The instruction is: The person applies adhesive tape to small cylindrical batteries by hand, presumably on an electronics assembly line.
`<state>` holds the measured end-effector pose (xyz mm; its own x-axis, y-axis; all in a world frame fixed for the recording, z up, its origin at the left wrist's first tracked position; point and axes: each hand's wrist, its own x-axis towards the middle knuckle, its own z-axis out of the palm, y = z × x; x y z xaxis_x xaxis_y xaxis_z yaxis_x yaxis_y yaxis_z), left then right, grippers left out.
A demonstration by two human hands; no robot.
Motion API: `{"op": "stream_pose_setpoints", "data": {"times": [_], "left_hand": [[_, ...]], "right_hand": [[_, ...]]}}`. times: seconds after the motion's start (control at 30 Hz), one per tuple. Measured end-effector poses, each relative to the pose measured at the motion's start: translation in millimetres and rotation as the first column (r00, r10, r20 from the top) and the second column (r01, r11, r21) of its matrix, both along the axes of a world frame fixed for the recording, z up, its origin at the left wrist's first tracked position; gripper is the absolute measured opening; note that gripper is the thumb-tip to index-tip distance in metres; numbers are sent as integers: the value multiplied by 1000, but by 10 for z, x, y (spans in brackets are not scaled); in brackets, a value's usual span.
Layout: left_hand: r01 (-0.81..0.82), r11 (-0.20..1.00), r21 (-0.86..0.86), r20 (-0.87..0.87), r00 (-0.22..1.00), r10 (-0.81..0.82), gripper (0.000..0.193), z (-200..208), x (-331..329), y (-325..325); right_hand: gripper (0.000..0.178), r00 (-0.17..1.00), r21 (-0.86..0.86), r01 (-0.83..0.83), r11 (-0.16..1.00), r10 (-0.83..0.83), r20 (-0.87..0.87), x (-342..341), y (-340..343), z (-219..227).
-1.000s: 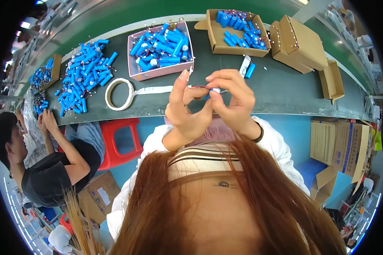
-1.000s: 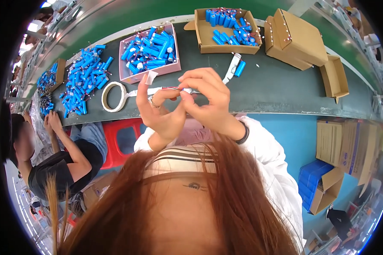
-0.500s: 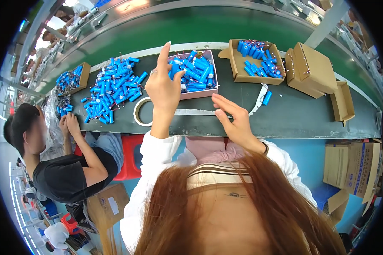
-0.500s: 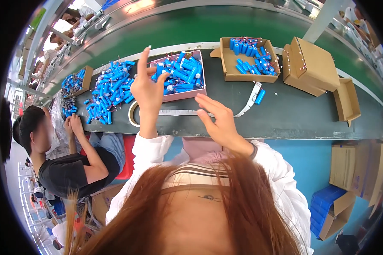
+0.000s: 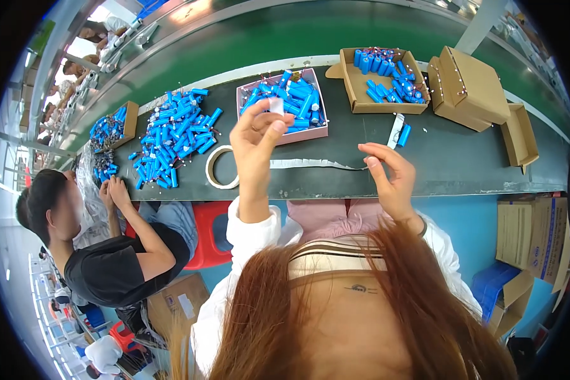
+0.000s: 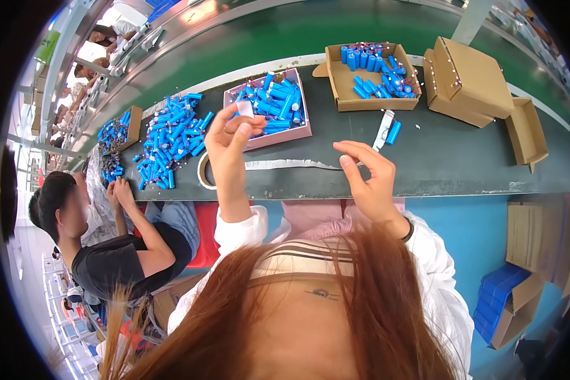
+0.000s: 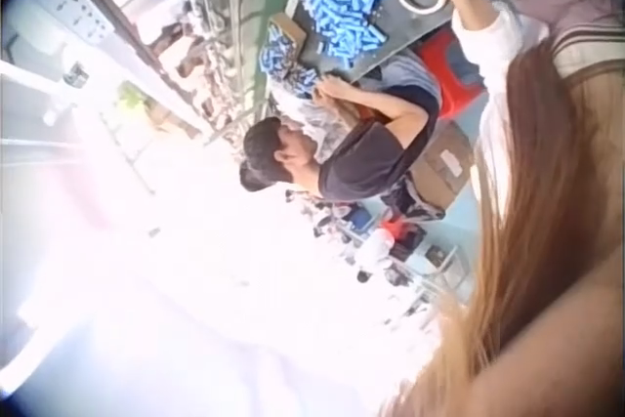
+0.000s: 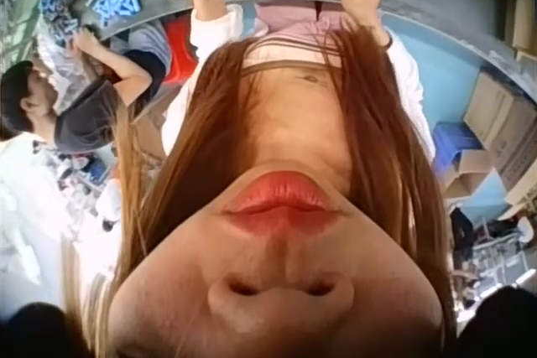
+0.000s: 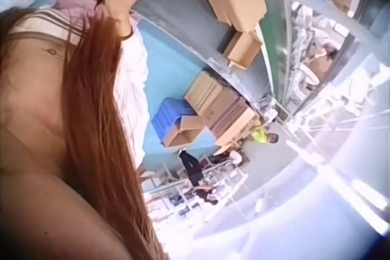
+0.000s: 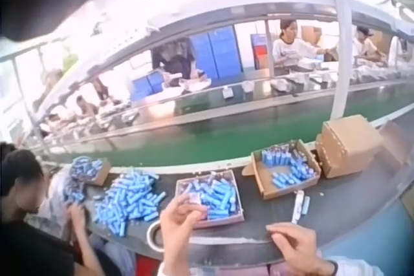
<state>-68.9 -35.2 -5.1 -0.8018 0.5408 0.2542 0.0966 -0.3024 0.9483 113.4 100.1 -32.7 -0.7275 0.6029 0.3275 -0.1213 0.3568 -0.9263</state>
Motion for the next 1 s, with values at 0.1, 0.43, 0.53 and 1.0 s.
{"op": "stream_pose_setpoints", "data": {"times": [0.1, 0.43, 0.53, 1.0], "left_hand": [[102, 989, 104, 87, 990, -111, 29, -52, 191, -43], [-484, 855, -187, -469, 808, 355, 35, -361, -372, -430], [-536, 792, -292, -713, 674, 193, 42, -281, -608, -380], [-486, 789, -376, -723, 687, 79, 51, -360, -746, -254]], "right_hand": [[18, 1000, 63, -22, 998, 22, 0, 2, -10, 56], [20, 992, -31, -66, 997, 68, 102, 150, -122, -217], [20, 995, 24, -38, 999, 35, 95, 140, -156, -196], [21, 992, 98, -23, 995, 10, 127, 211, -183, -213]]}}
